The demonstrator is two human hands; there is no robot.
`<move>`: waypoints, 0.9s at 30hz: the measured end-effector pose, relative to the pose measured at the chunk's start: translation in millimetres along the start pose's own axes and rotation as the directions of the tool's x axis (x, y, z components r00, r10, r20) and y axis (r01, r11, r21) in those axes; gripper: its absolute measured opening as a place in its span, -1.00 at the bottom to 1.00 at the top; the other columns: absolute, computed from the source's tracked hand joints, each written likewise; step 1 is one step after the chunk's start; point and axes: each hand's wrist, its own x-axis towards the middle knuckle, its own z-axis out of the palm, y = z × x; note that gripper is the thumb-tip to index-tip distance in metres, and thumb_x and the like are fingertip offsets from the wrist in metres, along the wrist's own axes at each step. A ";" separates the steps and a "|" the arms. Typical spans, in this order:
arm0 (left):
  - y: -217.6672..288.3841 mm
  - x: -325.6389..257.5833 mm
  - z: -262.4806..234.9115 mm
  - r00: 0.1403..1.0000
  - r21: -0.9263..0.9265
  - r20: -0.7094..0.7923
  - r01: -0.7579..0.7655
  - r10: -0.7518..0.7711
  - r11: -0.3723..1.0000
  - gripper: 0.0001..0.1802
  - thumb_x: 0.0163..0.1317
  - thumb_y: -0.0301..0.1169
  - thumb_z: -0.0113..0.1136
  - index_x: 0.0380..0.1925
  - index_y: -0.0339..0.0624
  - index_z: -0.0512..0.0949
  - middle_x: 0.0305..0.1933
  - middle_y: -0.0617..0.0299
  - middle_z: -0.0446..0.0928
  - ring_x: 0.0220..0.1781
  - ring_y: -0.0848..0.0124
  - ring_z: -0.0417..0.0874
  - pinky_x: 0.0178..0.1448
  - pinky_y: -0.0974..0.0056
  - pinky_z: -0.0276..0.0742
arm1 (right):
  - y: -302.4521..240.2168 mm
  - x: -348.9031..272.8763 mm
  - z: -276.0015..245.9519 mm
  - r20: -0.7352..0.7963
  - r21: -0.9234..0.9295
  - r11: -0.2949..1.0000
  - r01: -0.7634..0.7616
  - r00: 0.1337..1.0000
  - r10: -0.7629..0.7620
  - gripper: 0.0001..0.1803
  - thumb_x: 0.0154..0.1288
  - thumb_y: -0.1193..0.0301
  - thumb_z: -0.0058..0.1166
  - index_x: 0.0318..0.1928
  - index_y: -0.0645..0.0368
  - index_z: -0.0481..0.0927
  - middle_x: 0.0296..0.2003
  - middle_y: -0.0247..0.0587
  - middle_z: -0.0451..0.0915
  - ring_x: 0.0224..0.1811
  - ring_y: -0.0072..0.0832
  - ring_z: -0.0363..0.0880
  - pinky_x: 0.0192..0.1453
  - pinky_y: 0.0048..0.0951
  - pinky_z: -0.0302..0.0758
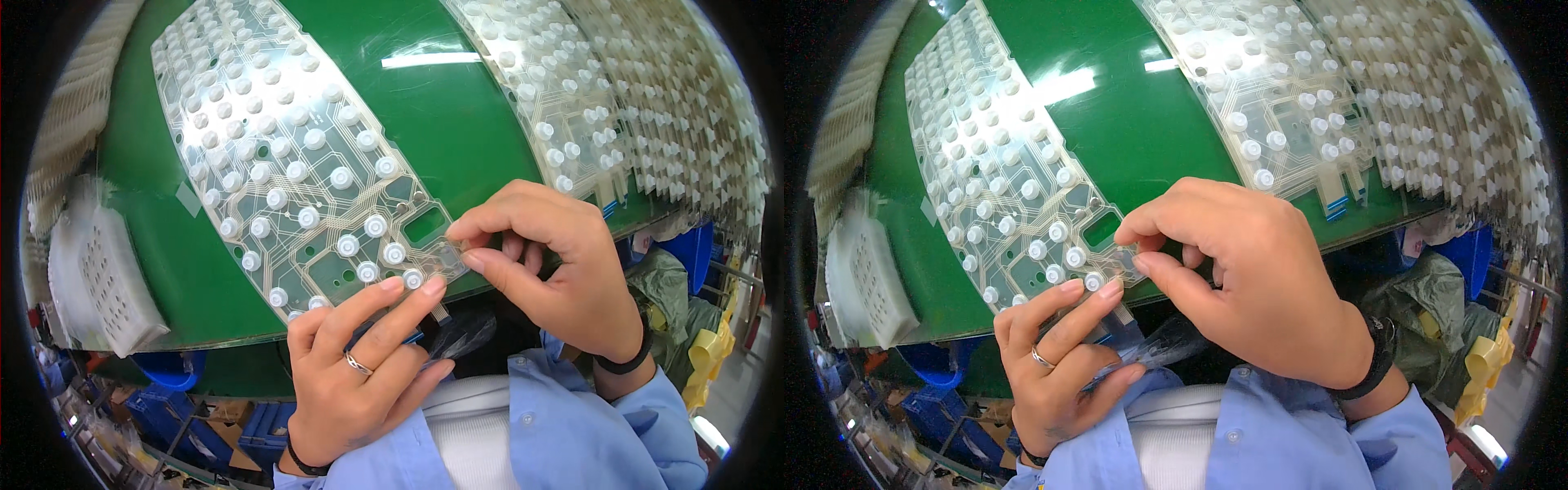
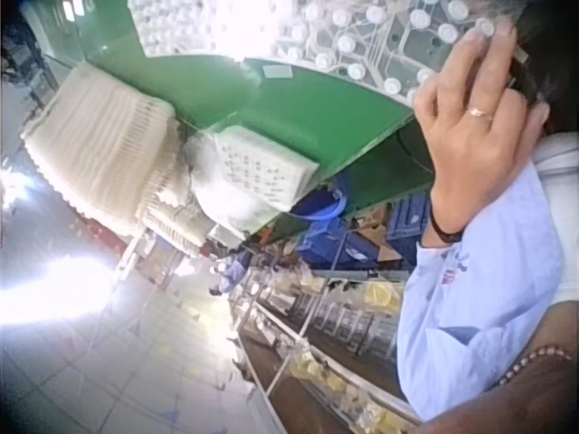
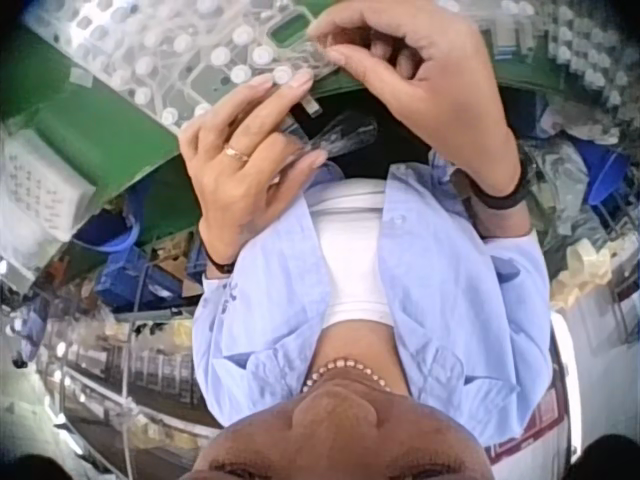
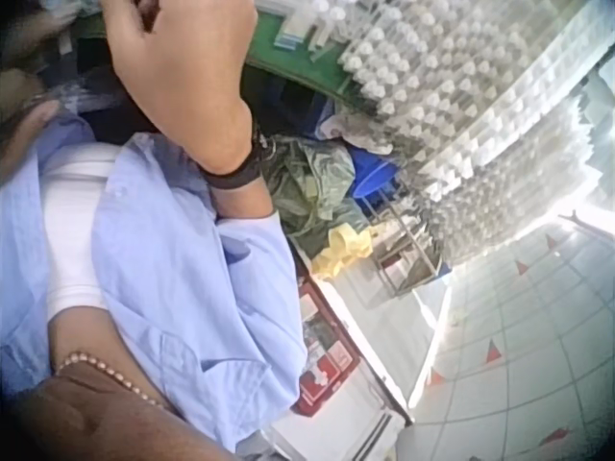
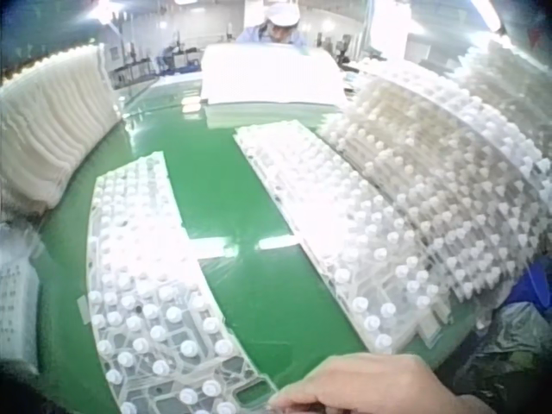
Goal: Manually placing small silicone components onto flexible circuit membranes at an assembly station.
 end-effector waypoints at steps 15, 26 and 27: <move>-0.9 -0.7 0.7 1.000 -0.003 0.000 0.003 -0.003 1.000 -0.68 -0.05 -0.14 0.45 -0.65 0.01 0.49 0.14 0.28 0.64 0.20 0.21 0.50 0.11 0.17 0.22 | 6.8 -2.7 7.8 -0.059 -0.183 0.967 0.175 0.980 -0.189 -0.77 0.07 0.67 0.25 -0.22 0.17 0.68 -0.37 -0.27 0.60 -0.50 -0.57 0.45 -0.49 -0.59 0.31; 0.6 -0.3 -6.0 1.000 -0.082 -0.018 -0.006 0.004 0.997 -0.69 -0.06 -0.18 0.46 -0.65 -0.04 0.50 0.13 0.24 0.64 0.20 0.16 0.51 0.13 0.12 0.29 | 9.7 9.7 22.9 -0.300 -0.404 0.905 0.130 0.916 -0.266 -0.55 0.13 0.49 0.33 0.07 0.15 0.57 -0.49 -0.27 0.42 -0.53 -0.43 0.37 -0.45 -0.47 0.32; -1.8 -2.5 -8.2 0.999 -0.125 -0.039 -0.014 0.009 0.992 -0.69 -0.05 -0.18 0.46 -0.65 -0.04 0.50 0.14 0.24 0.63 0.22 0.17 0.51 0.13 0.12 0.29 | 10.7 7.8 21.2 -0.303 -0.380 0.917 0.123 0.920 -0.249 -0.58 0.14 0.47 0.31 0.04 0.16 0.57 -0.46 -0.24 0.46 -0.51 -0.38 0.43 -0.45 -0.42 0.36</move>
